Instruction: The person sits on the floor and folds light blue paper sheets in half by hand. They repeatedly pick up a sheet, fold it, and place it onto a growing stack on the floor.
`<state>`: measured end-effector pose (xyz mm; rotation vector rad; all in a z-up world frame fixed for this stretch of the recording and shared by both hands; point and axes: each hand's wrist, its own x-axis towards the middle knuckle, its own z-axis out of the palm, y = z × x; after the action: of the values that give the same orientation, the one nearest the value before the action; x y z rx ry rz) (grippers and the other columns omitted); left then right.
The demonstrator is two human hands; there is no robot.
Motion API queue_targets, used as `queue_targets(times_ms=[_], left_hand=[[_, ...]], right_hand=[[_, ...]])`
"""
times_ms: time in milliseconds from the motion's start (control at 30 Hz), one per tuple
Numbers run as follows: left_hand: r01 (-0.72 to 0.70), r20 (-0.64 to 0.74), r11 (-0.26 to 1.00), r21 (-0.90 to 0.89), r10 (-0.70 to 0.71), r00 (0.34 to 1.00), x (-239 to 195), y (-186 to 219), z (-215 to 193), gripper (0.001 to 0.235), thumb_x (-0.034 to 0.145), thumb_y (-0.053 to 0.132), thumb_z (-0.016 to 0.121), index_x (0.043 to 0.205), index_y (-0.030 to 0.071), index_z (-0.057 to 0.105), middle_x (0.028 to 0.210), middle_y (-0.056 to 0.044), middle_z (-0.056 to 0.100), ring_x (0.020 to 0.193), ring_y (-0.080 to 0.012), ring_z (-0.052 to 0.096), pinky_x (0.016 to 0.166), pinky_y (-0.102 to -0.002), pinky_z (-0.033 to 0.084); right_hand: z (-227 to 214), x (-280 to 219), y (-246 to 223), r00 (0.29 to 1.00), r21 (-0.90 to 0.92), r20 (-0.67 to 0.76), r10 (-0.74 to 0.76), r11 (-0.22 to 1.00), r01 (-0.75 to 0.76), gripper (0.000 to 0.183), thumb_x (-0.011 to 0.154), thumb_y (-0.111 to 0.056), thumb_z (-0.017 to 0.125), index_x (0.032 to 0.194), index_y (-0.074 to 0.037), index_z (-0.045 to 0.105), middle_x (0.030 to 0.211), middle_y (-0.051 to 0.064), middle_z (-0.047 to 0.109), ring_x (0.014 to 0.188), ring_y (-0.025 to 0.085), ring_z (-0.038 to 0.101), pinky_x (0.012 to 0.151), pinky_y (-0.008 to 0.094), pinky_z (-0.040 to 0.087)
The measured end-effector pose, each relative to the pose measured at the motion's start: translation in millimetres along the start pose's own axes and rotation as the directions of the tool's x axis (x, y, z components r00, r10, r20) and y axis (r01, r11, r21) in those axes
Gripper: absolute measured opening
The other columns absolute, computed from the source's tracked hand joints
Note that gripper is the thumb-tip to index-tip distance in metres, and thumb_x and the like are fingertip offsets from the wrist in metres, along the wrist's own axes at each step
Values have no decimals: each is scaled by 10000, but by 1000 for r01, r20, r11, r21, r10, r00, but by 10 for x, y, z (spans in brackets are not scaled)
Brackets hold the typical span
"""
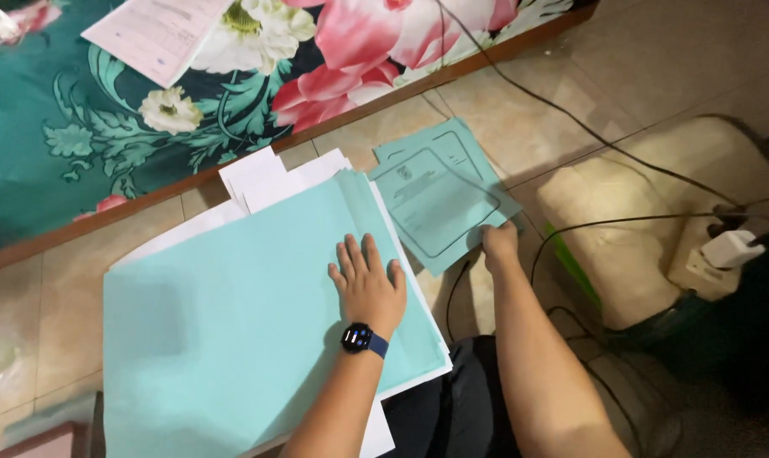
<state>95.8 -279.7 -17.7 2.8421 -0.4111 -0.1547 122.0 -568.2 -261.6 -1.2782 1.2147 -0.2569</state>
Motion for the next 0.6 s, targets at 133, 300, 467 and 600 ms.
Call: queue_targets(times_ms=[133, 300, 467, 600], left_hand=[[-11, -11, 1000, -19, 11, 1000, 16, 18, 6, 651, 1047, 410, 329, 1597, 79, 223, 1675, -248, 143, 1561, -398, 101, 1213, -576, 26], [2, -15, 999, -50, -2, 1000, 14, 28, -7, 650, 1040, 401, 334, 1592, 75, 231, 1674, -255, 137, 1561, -399, 94, 1214, -577, 23], [0, -14, 997, -72, -1, 1000, 18, 34, -26, 648, 1037, 395, 340, 1590, 75, 236, 1670, -256, 145, 1562, -399, 93, 1214, -583, 19], [-15, -45, 997, -77, 12, 999, 37, 16, -1, 657, 1029, 400, 358, 1588, 75, 245, 1665, -261, 156, 1557, -411, 108, 1204, -601, 42]], right_hand=[[-4, 350, -91, 999, -330, -18, -35, 943, 27, 413, 950, -176, 591, 1249, 103, 644, 1150, 300, 673, 1053, 409, 700, 802, 547, 576], [11, 255, -355, 980, -868, 198, -10, 462, 180, 214, 941, -53, 656, 1063, 90, 760, 1024, 223, 742, 952, 349, 751, 770, 461, 595], [-38, -112, -485, 991, -582, 125, -38, 806, 104, 135, 988, -131, 577, 937, -27, 646, 839, 101, 581, 764, 234, 554, 645, 392, 454], [-82, -469, -679, 995, -327, 81, -62, 941, 85, 180, 1015, -177, 529, 862, -95, 577, 727, 28, 483, 651, 167, 435, 569, 353, 368]])
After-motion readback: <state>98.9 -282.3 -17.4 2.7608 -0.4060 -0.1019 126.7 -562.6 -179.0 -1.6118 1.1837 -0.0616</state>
